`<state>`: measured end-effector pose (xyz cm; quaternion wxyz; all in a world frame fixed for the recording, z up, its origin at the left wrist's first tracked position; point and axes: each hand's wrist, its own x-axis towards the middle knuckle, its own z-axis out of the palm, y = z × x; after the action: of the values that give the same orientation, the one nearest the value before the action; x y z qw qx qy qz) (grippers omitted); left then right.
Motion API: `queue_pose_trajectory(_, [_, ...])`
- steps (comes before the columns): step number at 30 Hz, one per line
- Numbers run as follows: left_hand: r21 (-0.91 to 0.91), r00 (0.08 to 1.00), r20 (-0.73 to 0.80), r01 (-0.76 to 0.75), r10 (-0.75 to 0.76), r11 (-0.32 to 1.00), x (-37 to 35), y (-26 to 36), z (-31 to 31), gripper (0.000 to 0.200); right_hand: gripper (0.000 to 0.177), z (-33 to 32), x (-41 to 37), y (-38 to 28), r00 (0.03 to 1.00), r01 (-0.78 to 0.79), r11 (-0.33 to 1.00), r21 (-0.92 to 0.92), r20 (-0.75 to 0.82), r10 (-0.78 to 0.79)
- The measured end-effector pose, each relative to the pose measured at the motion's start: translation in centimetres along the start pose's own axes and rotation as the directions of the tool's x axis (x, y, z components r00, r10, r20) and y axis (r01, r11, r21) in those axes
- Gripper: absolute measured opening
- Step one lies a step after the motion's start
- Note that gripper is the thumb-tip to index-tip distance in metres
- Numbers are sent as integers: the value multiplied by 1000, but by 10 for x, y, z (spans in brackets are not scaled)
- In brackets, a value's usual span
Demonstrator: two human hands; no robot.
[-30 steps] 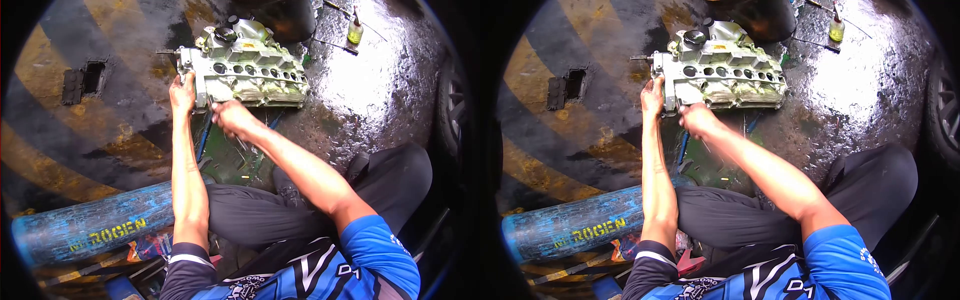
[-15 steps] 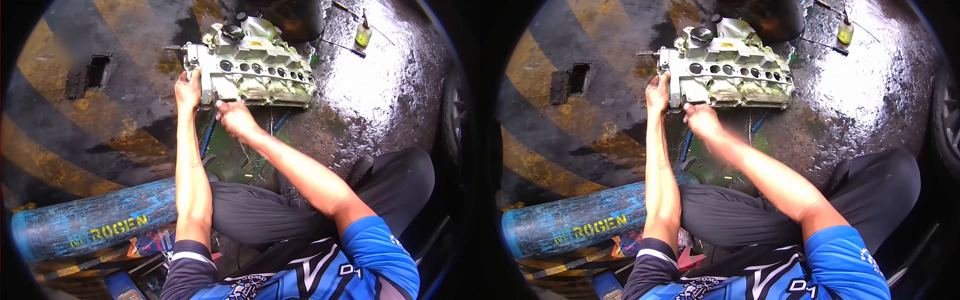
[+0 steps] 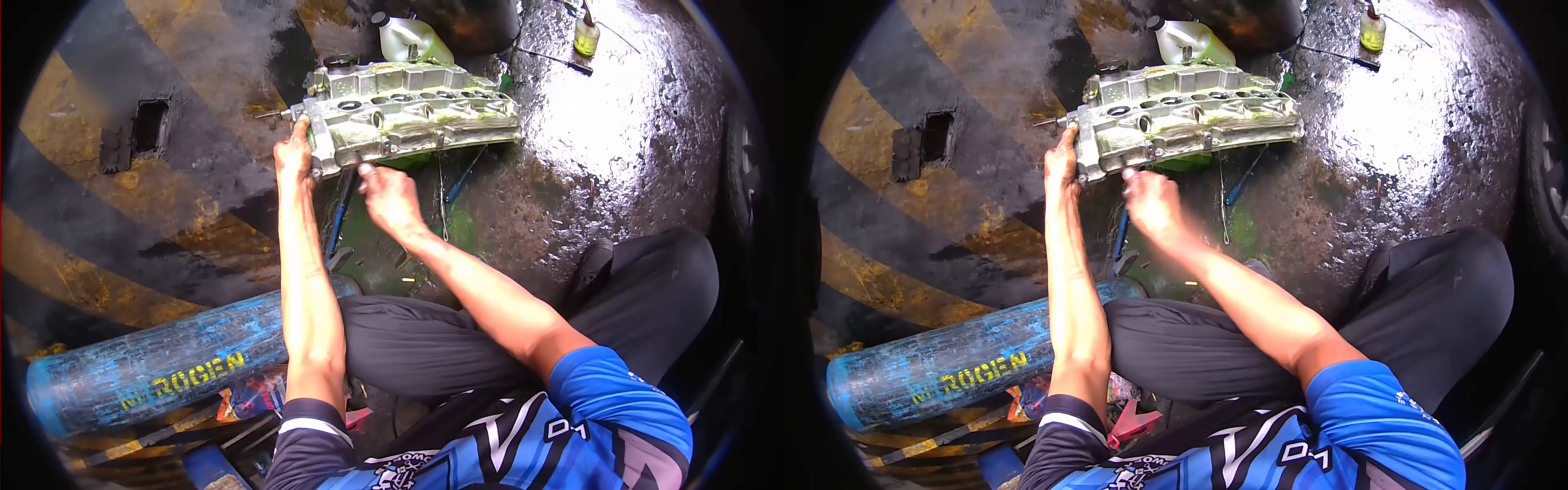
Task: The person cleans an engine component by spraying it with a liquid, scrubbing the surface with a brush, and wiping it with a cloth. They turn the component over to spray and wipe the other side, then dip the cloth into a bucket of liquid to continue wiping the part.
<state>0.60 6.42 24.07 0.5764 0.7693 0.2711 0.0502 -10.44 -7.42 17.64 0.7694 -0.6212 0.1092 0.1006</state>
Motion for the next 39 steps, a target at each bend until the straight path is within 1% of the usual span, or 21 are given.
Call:
queue_pose_trajectory(2, [1, 1000, -24, -9, 9, 1000, 2, 0, 1, 39, 54, -4, 4, 11, 991, -90, 996, -13, -99, 89])
queue_pose_trajectory(4, [3, 1000, -20, -18, 18, 1000, -5, 3, 3, 39, 54, 16, -5, 7, 997, -71, 997, 42, -31, 72])
queue_pose_trajectory(5, [46, 1000, -17, -7, 8, 999, -7, 4, 3, 40, 53, 25, -3, 5, 994, 105, 994, -34, 25, -104])
queue_pose_trajectory(8, [68, 999, -14, -52, 53, 996, -3, 1, 2, 41, 51, 5, -9, 5, 999, -35, 996, 84, -27, 38])
queue_pose_trajectory(9, [87, 996, -31, -85, 88, 993, -4, 2, 5, 42, 53, -4, -3, 10, 989, -51, 999, 14, -136, 52])
queue_pose_trajectory(10, [90, 994, -33, -97, 101, 991, -3, 5, 7, 42, 55, -6, -5, 15, 989, -83, 996, 10, -123, 84])
queue_pose_trajectory(12, [110, 994, -33, -99, 103, 989, -11, 7, 8, 42, 55, 19, -7, 12, 983, 83, 995, 64, -167, -71])
queue_pose_trajectory(13, [97, 997, -11, -77, 78, 992, -17, 11, 9, 41, 56, 27, -6, 5, 986, 143, 990, 19, -89, -140])
queue_pose_trajectory(14, [95, 997, -24, -72, 75, 993, -21, 13, 13, 41, 57, 26, -4, 0, 996, 93, 996, -3, -11, -93])
queue_pose_trajectory(16, [103, 996, -47, -67, 72, 992, -23, 17, 13, 39, 56, 0, -7, 5, 999, -34, 999, 31, -17, 35])
queue_pose_trajectory(17, [175, 993, -64, -82, 95, 981, -13, 12, 8, 39, 54, -5, -2, 30, 978, 89, 995, -35, -184, -94])
queue_pose_trajectory(18, [170, 994, -67, -71, 83, 983, -11, 13, 8, 39, 53, -16, -2, 43, 967, 143, 986, -86, -198, -157])
queue_pose_trajectory(20, [170, 996, -71, -40, 53, 985, -13, 13, 8, 39, 50, -42, -15, 39, 977, -57, 998, -35, -208, 48])
queue_pose_trajectory(21, [159, 995, -97, -4, 19, 987, -20, 18, 12, 38, 49, -48, -14, 39, 973, -45, 999, -8, -226, 42])
queue_pose_trajectory(25, [205, 996, -73, -27, 43, 978, -9, 13, 6, 42, 49, -47, 15, 55, 957, 136, 974, -184, -232, -177])
queue_pose_trajectory(26, [179, 997, -63, -32, 43, 983, -11, 14, 8, 42, 49, -54, 18, 61, 953, 26, 999, -34, -302, -35])
queue_pose_trajectory(32, [230, 995, -101, 6, 18, 973, 1, 8, 2, 47, 49, -53, 19, 52, 990, -22, 984, -176, -143, -4])
queue_pose_trajectory(34, [255, 994, -105, 2, 25, 967, -2, 10, 2, 49, 48, -74, 23, 66, 962, -29, 985, -172, -274, -20])
queue_pose_trajectory(35, [251, 995, -102, 4, 23, 968, -3, 11, 3, 50, 47, -85, 19, 68, 969, -82, 976, -202, -244, 31])
queue_pose_trajectory(38, [197, 996, -87, 24, -7, 980, 10, 2, -2, 52, 47, -96, 18, 80, 895, -54, 997, -54, -445, 25])
queue_pose_trajectory(39, [200, 996, -91, 32, -14, 979, 11, 1, -2, 52, 47, -106, 21, 81, 909, -116, 988, -103, -411, 64])
